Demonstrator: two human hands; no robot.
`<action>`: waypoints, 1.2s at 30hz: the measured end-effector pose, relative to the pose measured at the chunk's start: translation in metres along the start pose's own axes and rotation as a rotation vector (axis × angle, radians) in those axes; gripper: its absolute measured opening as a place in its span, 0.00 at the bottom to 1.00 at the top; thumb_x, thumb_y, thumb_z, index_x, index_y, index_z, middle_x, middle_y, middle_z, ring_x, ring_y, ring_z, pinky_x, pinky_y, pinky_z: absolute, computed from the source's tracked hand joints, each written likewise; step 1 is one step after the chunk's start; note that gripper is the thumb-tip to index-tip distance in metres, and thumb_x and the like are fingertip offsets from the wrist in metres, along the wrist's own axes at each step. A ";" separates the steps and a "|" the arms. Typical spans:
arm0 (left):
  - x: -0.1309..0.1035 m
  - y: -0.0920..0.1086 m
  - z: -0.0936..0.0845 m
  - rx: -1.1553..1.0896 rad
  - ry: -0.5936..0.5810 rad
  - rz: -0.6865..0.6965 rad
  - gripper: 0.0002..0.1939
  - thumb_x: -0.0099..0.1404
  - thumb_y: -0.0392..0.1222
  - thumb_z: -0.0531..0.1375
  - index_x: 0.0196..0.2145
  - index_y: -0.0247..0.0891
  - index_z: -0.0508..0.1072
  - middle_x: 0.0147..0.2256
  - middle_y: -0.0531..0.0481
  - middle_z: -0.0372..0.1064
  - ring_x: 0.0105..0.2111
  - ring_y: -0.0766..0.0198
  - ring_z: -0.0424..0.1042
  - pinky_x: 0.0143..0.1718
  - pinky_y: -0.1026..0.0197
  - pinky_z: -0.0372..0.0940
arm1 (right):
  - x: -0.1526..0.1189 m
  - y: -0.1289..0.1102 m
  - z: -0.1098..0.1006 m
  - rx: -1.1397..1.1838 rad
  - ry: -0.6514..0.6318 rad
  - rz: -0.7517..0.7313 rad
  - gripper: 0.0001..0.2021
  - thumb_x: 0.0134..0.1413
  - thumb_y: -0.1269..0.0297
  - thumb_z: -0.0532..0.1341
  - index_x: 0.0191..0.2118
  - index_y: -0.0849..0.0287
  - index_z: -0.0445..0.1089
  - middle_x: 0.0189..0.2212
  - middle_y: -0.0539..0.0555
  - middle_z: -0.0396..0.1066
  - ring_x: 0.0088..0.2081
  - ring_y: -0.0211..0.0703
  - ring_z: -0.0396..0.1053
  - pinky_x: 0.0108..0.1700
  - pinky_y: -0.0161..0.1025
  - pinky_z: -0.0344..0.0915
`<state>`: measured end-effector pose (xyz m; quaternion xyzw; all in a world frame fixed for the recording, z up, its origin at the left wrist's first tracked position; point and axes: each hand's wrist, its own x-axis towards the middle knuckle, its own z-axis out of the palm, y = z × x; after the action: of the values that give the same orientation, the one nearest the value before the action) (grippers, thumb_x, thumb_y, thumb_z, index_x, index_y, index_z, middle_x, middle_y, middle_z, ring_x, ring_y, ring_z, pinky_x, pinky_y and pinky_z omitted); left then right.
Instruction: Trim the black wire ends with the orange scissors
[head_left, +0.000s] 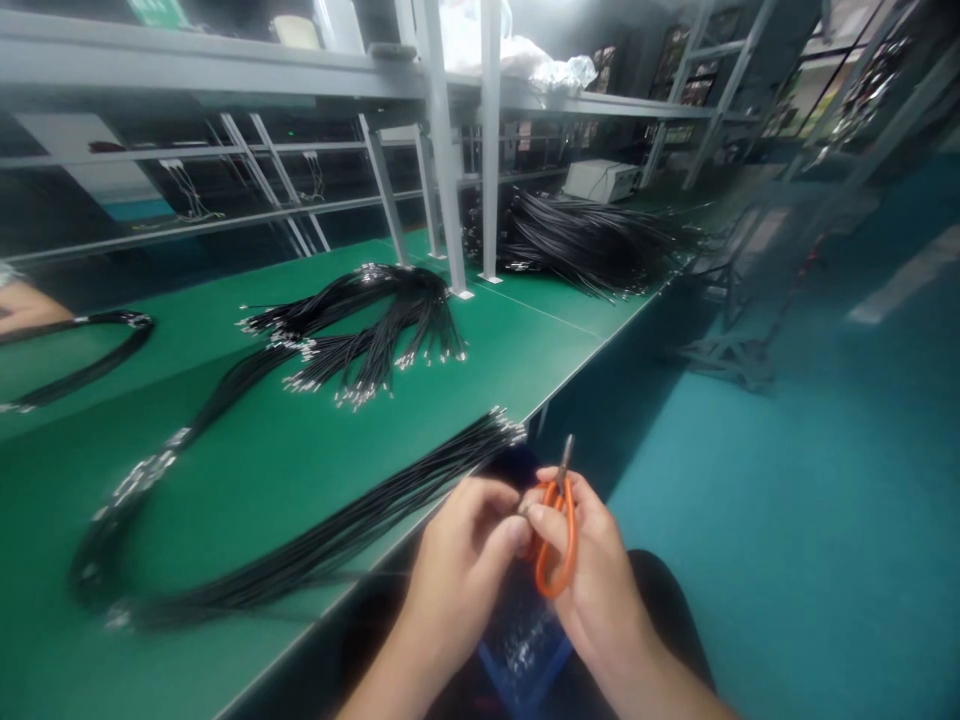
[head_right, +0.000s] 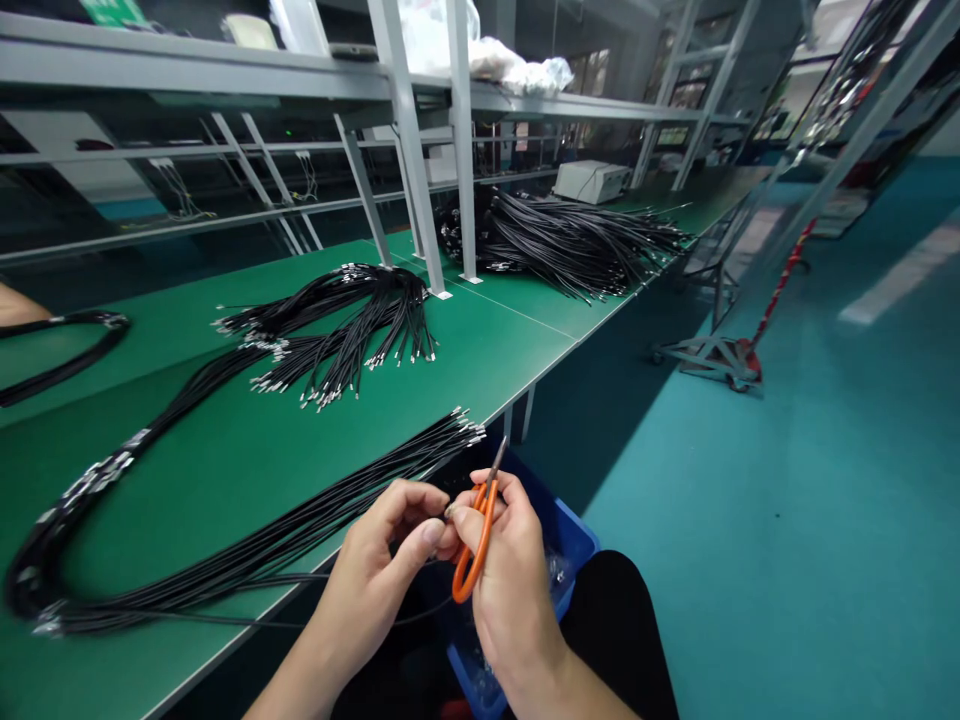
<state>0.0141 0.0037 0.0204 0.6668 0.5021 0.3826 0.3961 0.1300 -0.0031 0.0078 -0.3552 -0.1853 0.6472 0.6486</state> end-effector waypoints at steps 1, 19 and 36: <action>0.001 0.004 0.000 -0.014 0.024 0.010 0.04 0.62 0.41 0.58 0.34 0.39 0.70 0.31 0.51 0.69 0.31 0.62 0.69 0.33 0.62 0.62 | -0.001 0.001 0.002 0.005 -0.004 -0.002 0.16 0.46 0.74 0.65 0.40 0.55 0.61 0.25 0.43 0.68 0.25 0.31 0.66 0.29 0.29 0.63; 0.010 0.001 -0.003 -0.695 -0.132 -0.121 0.06 0.66 0.37 0.55 0.31 0.35 0.68 0.22 0.54 0.66 0.23 0.70 0.65 0.28 0.66 0.60 | -0.003 -0.001 0.001 0.061 -0.038 0.118 0.11 0.48 0.72 0.63 0.38 0.59 0.62 0.21 0.46 0.68 0.21 0.33 0.66 0.27 0.30 0.62; 0.006 0.008 -0.014 0.078 0.235 0.184 0.08 0.58 0.35 0.59 0.35 0.44 0.77 0.38 0.46 0.72 0.33 0.59 0.71 0.35 0.61 0.65 | 0.002 -0.002 0.006 0.183 -0.033 0.141 0.10 0.48 0.75 0.63 0.37 0.58 0.65 0.24 0.47 0.69 0.24 0.34 0.68 0.28 0.30 0.65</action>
<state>0.0061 0.0100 0.0341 0.6755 0.4964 0.4727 0.2716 0.1275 0.0000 0.0133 -0.2958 -0.1105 0.7112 0.6281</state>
